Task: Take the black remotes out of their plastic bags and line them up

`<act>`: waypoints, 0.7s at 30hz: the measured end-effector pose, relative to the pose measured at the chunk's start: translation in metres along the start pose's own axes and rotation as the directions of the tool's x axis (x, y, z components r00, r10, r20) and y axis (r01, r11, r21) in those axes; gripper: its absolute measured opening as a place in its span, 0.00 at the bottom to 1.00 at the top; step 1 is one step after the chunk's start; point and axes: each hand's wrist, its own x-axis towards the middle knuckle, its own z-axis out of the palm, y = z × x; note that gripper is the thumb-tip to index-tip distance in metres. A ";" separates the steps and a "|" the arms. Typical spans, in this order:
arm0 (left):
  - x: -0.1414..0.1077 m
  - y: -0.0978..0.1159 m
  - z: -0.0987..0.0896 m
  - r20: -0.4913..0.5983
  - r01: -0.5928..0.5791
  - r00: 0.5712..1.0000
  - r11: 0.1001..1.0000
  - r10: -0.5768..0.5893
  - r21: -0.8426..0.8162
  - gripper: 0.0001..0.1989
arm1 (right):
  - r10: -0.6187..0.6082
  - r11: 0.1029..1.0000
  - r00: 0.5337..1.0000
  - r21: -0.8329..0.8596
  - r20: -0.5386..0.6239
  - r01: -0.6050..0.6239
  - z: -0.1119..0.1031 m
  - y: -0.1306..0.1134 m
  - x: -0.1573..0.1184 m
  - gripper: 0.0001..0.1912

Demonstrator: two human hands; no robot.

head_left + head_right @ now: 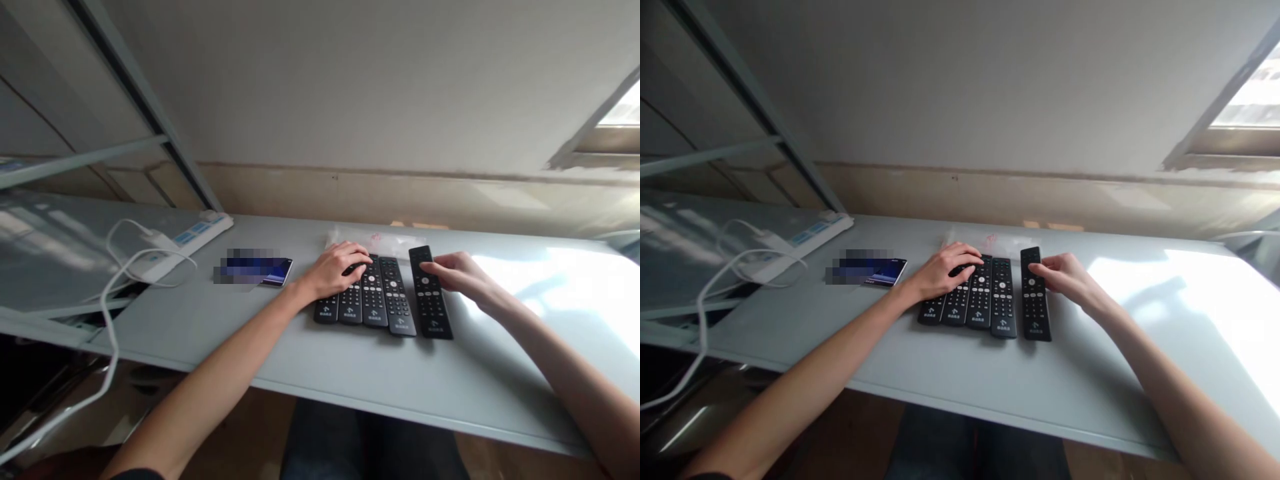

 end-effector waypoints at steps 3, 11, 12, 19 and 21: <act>0.000 0.003 0.001 0.015 -0.032 0.999 0.999 0.032 -0.020 0.11 | -0.001 0.993 0.999 -0.115 0.047 0.007 0.004 0.003 0.002 0.35; -0.006 0.003 0.003 -0.004 -0.022 1.000 1.000 0.022 0.006 0.10 | -0.090 0.896 0.996 -0.435 0.027 0.093 0.024 0.001 -0.002 0.38; -0.006 0.002 0.003 -0.014 -0.022 1.000 1.000 0.022 0.016 0.10 | -0.093 0.891 0.995 -0.443 0.025 0.094 0.026 0.000 -0.002 0.38; -0.005 -0.001 0.003 -0.012 -0.019 1.000 1.000 0.019 0.019 0.10 | -0.211 0.856 0.977 -0.487 -0.024 0.173 0.028 0.002 -0.001 0.39; -0.005 -0.002 0.004 -0.002 -0.033 0.999 0.998 0.033 0.055 0.10 | -0.224 0.863 0.974 -0.469 -0.019 0.189 0.028 0.004 0.000 0.39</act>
